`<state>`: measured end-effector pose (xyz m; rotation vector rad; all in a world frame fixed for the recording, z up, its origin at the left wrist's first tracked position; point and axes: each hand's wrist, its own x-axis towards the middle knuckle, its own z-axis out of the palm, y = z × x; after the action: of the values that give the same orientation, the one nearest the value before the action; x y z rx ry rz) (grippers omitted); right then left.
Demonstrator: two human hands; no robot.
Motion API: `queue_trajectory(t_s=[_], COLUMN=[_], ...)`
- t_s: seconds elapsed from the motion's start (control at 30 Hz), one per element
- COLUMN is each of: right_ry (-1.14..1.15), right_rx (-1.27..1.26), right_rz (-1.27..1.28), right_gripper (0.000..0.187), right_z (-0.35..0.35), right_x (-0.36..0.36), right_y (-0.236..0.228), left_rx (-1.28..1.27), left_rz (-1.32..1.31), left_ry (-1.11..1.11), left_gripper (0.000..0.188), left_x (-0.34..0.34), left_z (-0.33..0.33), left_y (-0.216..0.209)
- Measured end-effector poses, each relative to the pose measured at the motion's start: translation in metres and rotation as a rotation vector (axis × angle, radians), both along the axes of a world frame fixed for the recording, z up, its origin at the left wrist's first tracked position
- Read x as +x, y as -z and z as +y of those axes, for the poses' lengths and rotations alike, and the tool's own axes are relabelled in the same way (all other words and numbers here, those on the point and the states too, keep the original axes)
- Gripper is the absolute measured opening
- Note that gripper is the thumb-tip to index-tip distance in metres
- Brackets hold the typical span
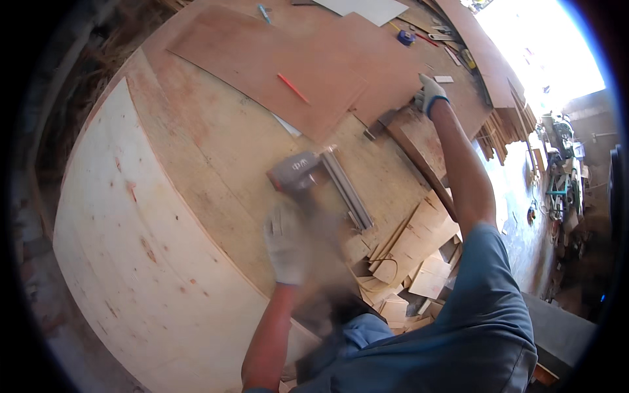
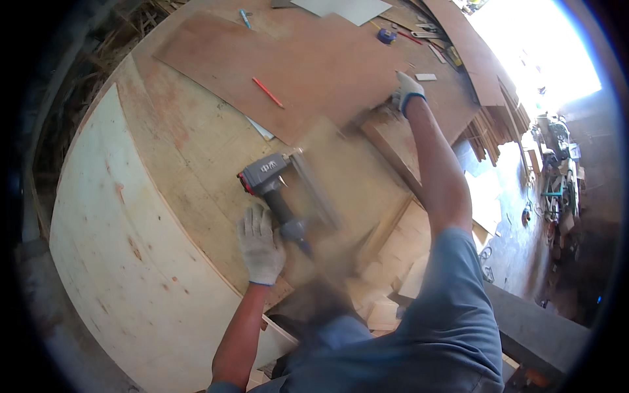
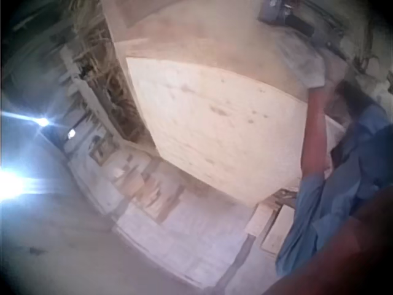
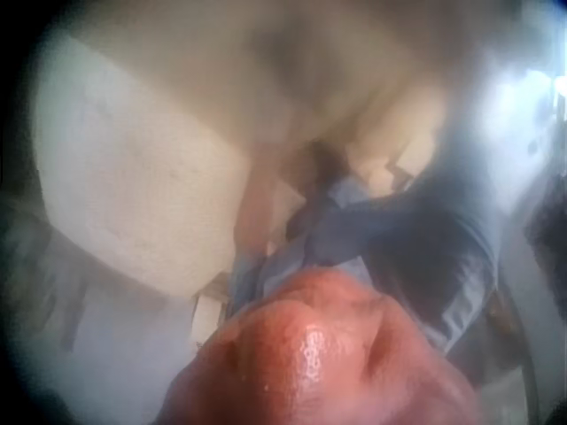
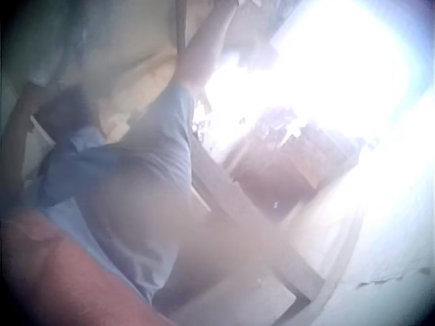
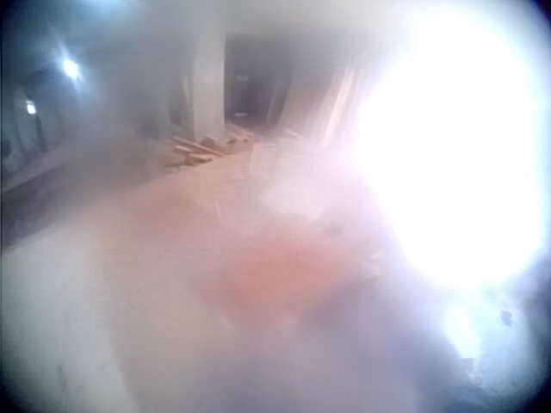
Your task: The person positions a reddish-brown template on a large light-colored plywood sheet, marks the outline with a red pencil, and then uses a nail gun to fasten the plywood to a workbench. The person repeats this process with a second template and then lifts the assembled plywood sheet.
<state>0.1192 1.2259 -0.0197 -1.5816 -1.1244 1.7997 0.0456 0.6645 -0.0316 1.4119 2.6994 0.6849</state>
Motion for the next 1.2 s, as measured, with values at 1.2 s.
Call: queue_trajectory(t_s=[1.2], right_ry=[-0.051], right_rx=[0.380], right_rz=[0.305], right_gripper=[0.048], right_z=[-0.495], right_x=[0.166], right_y=[-0.137], left_rx=[1.380], left_rz=[-1.723], left_ry=[-0.398], left_gripper=[0.061], left_x=[0.069], left_z=[-0.179], left_y=[-0.064])
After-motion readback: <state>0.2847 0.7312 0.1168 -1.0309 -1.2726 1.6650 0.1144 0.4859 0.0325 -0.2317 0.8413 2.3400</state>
